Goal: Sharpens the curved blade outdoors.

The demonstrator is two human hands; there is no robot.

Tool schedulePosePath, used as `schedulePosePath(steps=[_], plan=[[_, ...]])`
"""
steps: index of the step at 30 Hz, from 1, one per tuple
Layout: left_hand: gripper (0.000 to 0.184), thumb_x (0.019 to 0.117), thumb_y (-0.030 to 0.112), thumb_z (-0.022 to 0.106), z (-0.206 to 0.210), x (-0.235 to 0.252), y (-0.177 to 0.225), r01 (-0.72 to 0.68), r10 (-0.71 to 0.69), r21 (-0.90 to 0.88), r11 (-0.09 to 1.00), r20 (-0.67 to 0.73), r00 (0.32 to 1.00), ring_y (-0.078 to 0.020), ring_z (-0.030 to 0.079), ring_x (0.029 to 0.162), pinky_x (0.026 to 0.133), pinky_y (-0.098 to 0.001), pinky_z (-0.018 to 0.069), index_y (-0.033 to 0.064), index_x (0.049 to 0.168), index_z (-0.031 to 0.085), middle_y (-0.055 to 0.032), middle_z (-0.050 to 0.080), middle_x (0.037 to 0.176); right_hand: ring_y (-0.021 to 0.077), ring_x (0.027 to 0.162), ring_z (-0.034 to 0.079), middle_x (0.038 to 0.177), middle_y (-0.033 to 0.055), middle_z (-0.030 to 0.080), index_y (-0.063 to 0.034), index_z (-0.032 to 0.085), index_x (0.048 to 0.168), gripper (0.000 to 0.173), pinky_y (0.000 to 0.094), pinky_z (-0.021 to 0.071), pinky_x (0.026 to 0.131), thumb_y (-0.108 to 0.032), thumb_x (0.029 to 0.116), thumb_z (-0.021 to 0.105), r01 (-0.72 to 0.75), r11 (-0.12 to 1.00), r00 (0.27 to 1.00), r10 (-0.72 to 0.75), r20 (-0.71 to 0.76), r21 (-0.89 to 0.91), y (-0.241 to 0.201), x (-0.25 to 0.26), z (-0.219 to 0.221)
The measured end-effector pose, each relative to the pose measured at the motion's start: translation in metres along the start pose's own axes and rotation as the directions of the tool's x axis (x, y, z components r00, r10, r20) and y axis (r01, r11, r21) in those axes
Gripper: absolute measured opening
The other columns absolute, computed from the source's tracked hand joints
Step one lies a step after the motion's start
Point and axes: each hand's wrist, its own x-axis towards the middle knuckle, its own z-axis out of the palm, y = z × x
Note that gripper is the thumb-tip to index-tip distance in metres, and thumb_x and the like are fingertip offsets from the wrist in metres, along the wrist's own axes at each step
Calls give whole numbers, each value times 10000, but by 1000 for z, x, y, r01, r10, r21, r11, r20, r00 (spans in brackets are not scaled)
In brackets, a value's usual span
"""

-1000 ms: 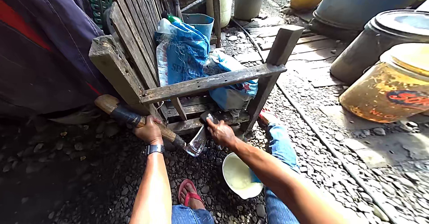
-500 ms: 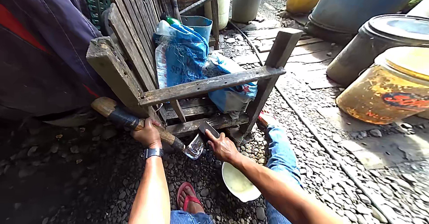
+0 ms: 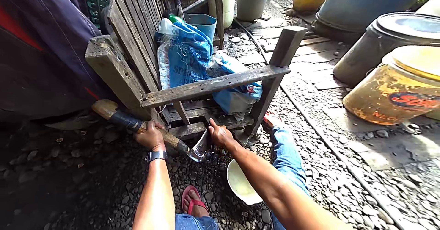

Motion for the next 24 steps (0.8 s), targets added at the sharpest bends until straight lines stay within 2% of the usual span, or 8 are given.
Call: schedulePosePath(steps=[5, 7, 11, 14, 16, 18, 22, 24], plan=[[90, 917, -72, 575, -1, 0, -2, -3, 3, -4, 1000, 11, 1000, -71, 595, 445, 485, -228, 552, -23, 974, 524, 14, 565, 568, 493, 1105, 643, 1435, 361, 478, -322, 152, 1665, 579, 580, 526, 935, -448, 1118, 291, 102, 991, 993, -107, -44, -88, 23, -30, 33], [96, 914, -80, 579, -2, 0, -1, -6, 6, -10, 1000, 9, 1000, -74, 595, 439, 480, -225, 553, -21, 964, 522, 12, 564, 559, 495, 1119, 637, 1447, 356, 474, -325, 149, 1665, 576, 584, 523, 941, -447, 1118, 283, 105, 991, 993, -109, -43, -83, 20, -25, 29], [96, 919, -74, 585, -2, -2, -1, -1, 1, 0, 1000, 6, 1000, -75, 596, 445, 485, -228, 555, -17, 968, 524, 9, 565, 563, 446, 1280, 585, 1482, 287, 510, -305, 112, 1670, 565, 576, 476, 1041, -422, 1128, 223, 27, 999, 1000, -27, 5, 24, 2, 6, 3], [87, 927, -67, 586, -1, -1, -2, 14, -14, 1, 1000, 3, 1000, -71, 593, 442, 484, -220, 553, -25, 972, 525, 10, 561, 567, 496, 1159, 625, 1458, 351, 475, -328, 150, 1665, 573, 595, 515, 961, -436, 1119, 283, 93, 995, 995, -95, -32, -47, 15, -18, 23], [95, 926, -73, 586, -1, -2, 0, 13, -13, 0, 1000, 2, 1000, -68, 589, 440, 482, -216, 551, -28, 980, 522, 8, 559, 566, 501, 1120, 634, 1452, 366, 458, -341, 149, 1664, 575, 587, 519, 947, -445, 1119, 301, 130, 987, 991, -131, -9, -96, 23, -32, 34], [96, 918, -79, 578, -1, -2, 2, 3, -3, -4, 1000, -1, 1000, -68, 589, 440, 485, -219, 552, -27, 974, 521, 10, 560, 561, 503, 1125, 634, 1461, 364, 460, -334, 154, 1663, 570, 592, 520, 945, -442, 1120, 287, 123, 990, 992, -125, -28, -75, 19, -26, 29], [101, 942, -63, 578, -2, 0, -1, 1, -1, 1, 1000, 8, 1000, -91, 604, 455, 493, -247, 569, -40, 1019, 517, -7, 563, 577, 444, 1243, 605, 1493, 302, 477, -333, 91, 1667, 569, 554, 499, 1015, -444, 1125, 222, -9, 1000, 1000, 9, -17, 23, -5, 0, 6], [114, 933, -73, 577, -2, 0, -3, -2, 2, -4, 1000, 15, 1000, -85, 603, 454, 492, -236, 564, -37, 1022, 515, -3, 565, 580, 462, 1193, 625, 1468, 324, 487, -323, 107, 1668, 575, 566, 516, 978, -442, 1122, 242, 11, 1000, 999, -10, -38, 26, 3, -11, 16]])
